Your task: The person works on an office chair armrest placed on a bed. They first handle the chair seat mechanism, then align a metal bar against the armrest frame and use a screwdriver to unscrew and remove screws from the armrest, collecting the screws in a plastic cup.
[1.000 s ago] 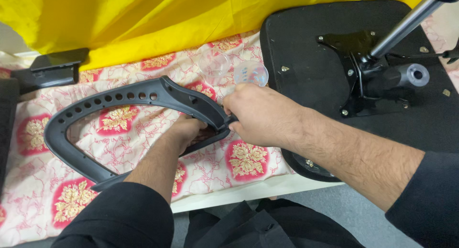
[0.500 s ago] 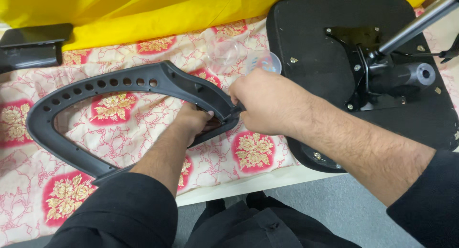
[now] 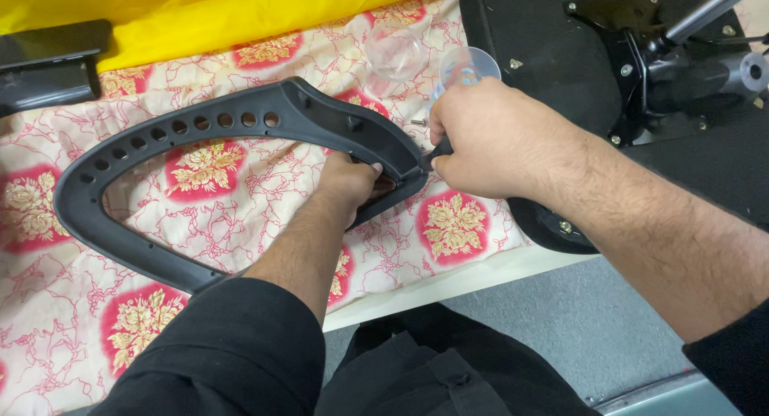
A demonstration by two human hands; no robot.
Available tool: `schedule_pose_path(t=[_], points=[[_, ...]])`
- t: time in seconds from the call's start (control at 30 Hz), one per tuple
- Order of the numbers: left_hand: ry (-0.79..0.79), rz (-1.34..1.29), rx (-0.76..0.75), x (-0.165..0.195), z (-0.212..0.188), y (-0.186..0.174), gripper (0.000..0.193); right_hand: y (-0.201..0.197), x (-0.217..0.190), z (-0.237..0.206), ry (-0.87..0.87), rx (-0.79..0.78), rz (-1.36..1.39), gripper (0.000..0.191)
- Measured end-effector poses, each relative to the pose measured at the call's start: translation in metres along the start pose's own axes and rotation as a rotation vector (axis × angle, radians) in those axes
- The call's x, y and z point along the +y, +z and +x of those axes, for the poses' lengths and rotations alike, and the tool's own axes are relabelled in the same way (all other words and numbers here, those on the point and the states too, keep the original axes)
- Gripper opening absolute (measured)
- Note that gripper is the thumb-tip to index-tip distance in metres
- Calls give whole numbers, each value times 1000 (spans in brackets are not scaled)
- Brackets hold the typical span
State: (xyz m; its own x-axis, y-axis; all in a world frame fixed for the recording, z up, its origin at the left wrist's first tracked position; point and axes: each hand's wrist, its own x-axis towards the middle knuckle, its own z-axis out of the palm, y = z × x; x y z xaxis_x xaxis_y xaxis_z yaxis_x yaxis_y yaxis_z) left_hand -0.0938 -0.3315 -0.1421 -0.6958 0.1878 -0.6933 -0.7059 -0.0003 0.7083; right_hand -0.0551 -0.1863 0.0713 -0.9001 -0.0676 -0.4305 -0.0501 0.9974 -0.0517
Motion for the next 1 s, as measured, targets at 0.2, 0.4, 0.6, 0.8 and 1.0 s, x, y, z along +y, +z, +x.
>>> schedule_pose_path(t=[0.2,0.4,0.6,0.8,1.0], points=[[5,0,-10,4,-6,0,24,5,16,1,-373,276,68,43],[1,55,-8,4,-4,-2,22,-8,23,-4,-259,188,90,41],[3,47,-29,3,-3,-5,21,-18,14,-6,-263,155,-54,43],[-14,7,-22,3,-3,-4,23,-22,12,-11,-247,55,-84,40],[-4,20,-17,5,-6,-5,25,-24,7,-11,-136,-48,-150,40]])
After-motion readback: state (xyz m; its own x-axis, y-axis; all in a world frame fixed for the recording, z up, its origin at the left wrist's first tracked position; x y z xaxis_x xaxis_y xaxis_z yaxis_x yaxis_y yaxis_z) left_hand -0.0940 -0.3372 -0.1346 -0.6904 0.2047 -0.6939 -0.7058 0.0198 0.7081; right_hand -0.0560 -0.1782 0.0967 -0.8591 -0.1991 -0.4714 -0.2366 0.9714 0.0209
